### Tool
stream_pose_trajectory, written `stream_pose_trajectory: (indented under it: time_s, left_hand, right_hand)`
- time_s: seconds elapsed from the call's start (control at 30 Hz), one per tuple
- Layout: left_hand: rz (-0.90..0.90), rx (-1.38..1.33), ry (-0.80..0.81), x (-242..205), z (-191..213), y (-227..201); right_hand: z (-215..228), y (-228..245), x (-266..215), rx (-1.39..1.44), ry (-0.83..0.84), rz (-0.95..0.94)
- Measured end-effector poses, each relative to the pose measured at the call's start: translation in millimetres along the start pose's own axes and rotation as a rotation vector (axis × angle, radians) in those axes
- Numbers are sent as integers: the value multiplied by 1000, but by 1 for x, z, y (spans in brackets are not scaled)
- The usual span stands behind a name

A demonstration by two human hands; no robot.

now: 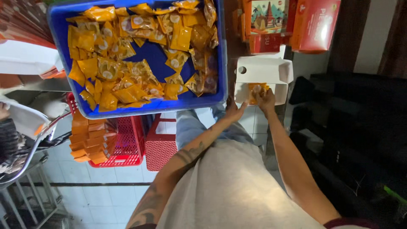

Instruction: The person repeatedly picks yellow snack packets from a blue bin and places them into white cardboard boxes. The person closes each box after filling it and sets it aside. The process is repeated for multiple boxes.

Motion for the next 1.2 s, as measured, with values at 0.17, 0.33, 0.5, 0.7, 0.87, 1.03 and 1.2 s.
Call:
stream_pose_trajectory:
  time_s: [0.17, 0.33, 0.5, 0.7, 0.87, 1.03, 1.2]
  left_hand:
    - [-272, -362, 62, 23, -2, -23]
    - [-222, -7, 276, -20, 43, -14]
    - [-536, 3, -254, -26, 117, 10]
    - [-266, 542, -668, 13, 194, 28]
    - [-331, 888, -574, 34, 204, 25]
    - [-309, 380, -388, 54, 249, 39]
    - [-386, -57, -330, 44, 297, 48]
  right_hand:
    - [-46, 3, -9, -104, 105, 104]
    - [-93, 9, -12, -1134, -98, 261]
    - [-80, 88, -47, -65, -232, 655]
    - [-191, 175, -30, -297, 3, 766]
    - [-247, 180, -11, -734, 48, 315]
    - [-235, 174, -12, -607, -78, 463]
    - [-205, 158, -20, -311, -82, 618]
Point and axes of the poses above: each hand's wrist, its own x-axis towards the middle knuckle, its own z-axis out of the back of the hand, y = z × x, the point moved 5 cm from there along x, towards the middle knuckle, and after that the axes turned 4 degrees about -y, right-handed, at the moved point
